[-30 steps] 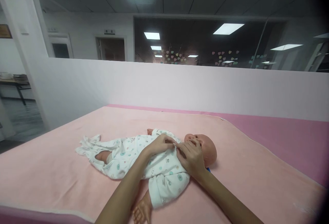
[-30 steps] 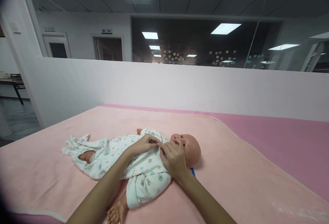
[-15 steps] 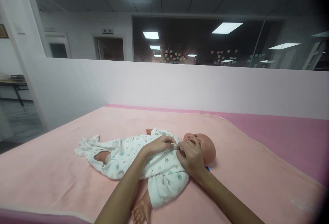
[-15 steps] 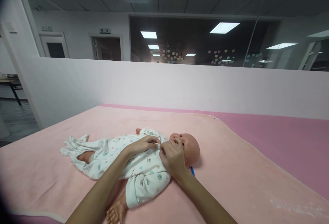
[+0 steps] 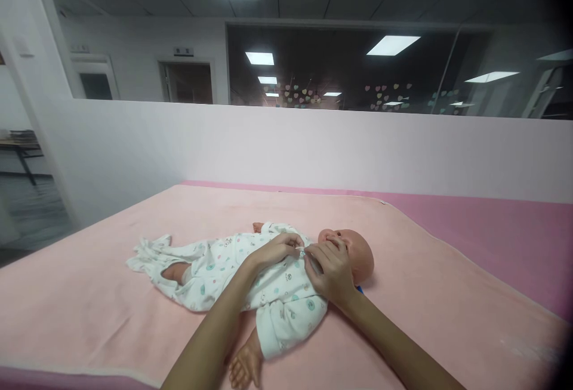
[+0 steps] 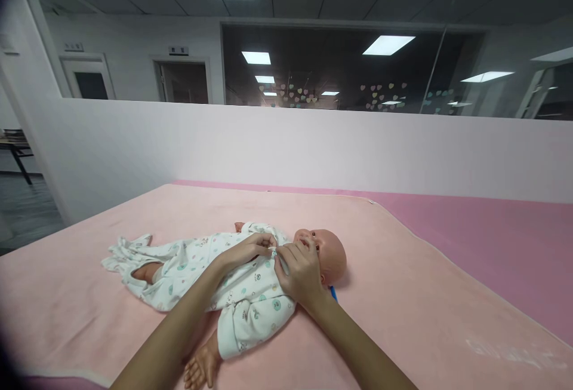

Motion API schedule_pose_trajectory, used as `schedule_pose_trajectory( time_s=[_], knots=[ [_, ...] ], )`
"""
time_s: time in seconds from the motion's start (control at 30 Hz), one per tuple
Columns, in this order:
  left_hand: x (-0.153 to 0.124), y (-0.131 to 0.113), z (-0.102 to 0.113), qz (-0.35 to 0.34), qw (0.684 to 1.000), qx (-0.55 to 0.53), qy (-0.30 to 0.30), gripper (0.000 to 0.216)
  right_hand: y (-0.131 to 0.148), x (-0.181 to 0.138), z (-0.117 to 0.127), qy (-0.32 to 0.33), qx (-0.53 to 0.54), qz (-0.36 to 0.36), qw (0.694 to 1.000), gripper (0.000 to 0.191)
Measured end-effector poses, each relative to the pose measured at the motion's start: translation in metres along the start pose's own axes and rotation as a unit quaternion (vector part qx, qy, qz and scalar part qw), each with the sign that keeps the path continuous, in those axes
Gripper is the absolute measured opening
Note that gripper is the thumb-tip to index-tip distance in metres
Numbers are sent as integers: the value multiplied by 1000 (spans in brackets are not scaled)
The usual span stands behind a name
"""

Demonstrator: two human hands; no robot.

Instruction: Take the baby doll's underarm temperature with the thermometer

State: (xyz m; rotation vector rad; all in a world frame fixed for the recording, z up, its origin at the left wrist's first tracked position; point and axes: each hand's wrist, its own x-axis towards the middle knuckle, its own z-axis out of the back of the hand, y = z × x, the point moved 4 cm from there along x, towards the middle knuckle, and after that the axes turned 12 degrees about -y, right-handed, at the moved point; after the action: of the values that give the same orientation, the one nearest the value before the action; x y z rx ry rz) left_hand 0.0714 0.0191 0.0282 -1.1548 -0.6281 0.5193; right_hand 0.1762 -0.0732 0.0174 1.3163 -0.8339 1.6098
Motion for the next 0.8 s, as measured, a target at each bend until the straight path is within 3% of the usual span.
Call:
schedule_pose_trajectory(
  time_s=[0.37,0.8],
  knots=[
    [-2,-2,1,1,998,-57,1,21,0,0,0,8,-2,-10,1000,11],
    [-5,-7,-1,3,999,-35,12,19,1,2,2,29,17,-21,999,6]
  ],
)
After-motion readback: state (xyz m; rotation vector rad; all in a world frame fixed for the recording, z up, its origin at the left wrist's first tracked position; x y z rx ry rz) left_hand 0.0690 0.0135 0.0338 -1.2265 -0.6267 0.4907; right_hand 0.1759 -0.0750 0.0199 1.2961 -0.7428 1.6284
